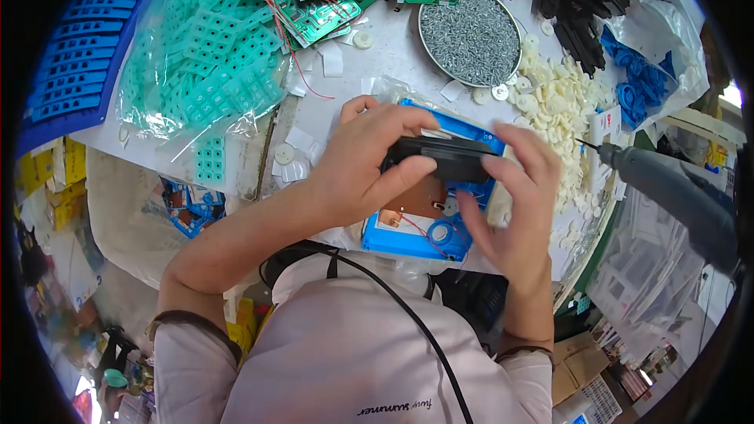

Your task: Assembling a toy calculator by placing components and using a screwdriver.

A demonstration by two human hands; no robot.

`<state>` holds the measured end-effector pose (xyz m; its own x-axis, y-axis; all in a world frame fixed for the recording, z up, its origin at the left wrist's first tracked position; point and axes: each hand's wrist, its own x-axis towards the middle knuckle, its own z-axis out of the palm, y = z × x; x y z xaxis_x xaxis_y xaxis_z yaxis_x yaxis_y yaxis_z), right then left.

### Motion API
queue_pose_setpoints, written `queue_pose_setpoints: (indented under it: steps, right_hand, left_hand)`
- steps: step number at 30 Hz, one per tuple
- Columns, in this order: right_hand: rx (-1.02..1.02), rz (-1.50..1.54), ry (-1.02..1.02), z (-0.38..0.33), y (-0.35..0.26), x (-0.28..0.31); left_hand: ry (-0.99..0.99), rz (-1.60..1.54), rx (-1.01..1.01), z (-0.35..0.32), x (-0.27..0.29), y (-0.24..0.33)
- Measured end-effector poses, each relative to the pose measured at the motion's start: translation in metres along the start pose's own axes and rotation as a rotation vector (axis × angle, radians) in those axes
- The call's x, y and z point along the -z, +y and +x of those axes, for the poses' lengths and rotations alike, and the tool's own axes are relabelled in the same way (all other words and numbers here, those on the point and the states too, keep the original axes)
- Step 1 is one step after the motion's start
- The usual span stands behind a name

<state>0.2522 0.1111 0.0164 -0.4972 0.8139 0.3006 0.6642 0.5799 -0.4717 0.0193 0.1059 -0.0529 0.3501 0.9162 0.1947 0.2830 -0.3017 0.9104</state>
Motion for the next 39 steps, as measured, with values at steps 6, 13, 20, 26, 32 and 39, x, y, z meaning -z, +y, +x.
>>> queue_pose_setpoints:
  steps: [6, 13, 20, 26, 32, 39]
  right_hand:
    - [0.063, 0.145, -0.074, 0.006, 0.034, 0.003]
    - [-0.139, 0.491, -0.307, 0.025, 0.052, 0.020]
    - [-0.135, 0.407, -0.228, 0.015, 0.054, 0.011]
    - [0.082, 0.073, -0.125, 0.009, 0.036, -0.002]
    - [0.126, 0.024, -0.140, 0.004, 0.043, -0.006]
    - [0.144, -0.058, -0.166, 0.012, 0.041, -0.004]
  left_hand:
    - [0.211, -0.097, -0.049, -0.006, -0.015, -0.003]
    - [0.077, 0.450, -0.241, -0.010, -0.007, 0.003]
    - [0.101, 0.496, -0.263, -0.010, -0.012, 0.005]
    - [0.121, 0.503, -0.245, -0.010, -0.013, 0.006]
    - [0.121, 0.518, -0.244, -0.010, -0.016, 0.007]
    - [0.073, 0.553, -0.215, -0.008, -0.016, 0.014]
